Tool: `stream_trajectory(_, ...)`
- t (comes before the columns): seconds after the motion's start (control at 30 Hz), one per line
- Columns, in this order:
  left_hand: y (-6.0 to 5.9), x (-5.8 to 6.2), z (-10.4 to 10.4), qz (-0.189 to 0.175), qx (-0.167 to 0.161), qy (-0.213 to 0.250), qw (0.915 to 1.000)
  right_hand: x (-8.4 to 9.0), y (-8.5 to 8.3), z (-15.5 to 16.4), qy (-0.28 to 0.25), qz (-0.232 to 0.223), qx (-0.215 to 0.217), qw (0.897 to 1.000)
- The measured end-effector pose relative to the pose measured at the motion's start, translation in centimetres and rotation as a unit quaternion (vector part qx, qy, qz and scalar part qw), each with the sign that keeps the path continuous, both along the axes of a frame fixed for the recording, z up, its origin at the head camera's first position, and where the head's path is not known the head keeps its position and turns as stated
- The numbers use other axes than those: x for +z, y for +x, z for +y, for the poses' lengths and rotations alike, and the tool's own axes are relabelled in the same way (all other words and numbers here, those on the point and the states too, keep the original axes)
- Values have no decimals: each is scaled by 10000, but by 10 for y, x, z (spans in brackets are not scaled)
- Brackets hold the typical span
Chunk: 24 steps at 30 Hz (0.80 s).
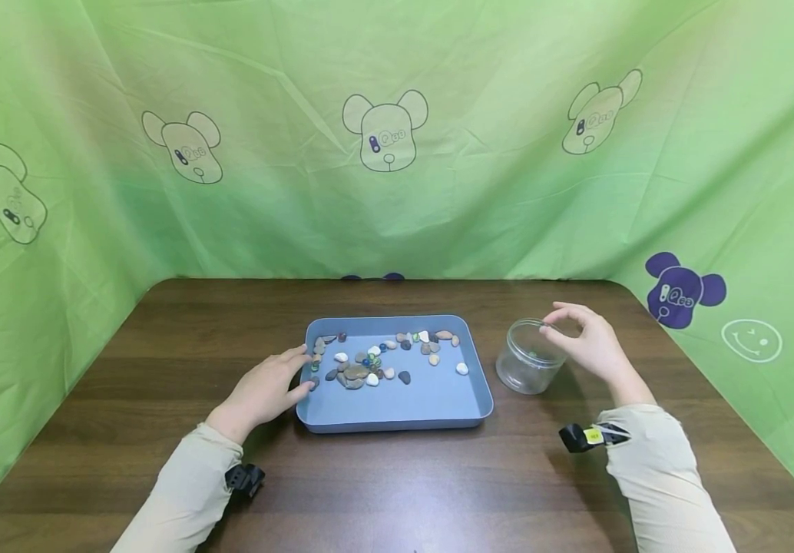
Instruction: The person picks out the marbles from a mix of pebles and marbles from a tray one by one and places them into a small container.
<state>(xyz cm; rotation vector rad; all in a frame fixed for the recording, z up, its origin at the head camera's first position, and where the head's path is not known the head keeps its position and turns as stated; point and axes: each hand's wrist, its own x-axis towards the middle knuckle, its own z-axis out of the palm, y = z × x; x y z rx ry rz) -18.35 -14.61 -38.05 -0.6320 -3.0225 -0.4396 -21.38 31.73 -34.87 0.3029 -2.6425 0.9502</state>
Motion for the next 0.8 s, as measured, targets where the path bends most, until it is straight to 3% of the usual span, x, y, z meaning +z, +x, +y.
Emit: stream_trajectory(0.8, 1, 0, 0, 37, -21, 30, 10000, -8, 2, 2, 112, 32, -463, 9989)
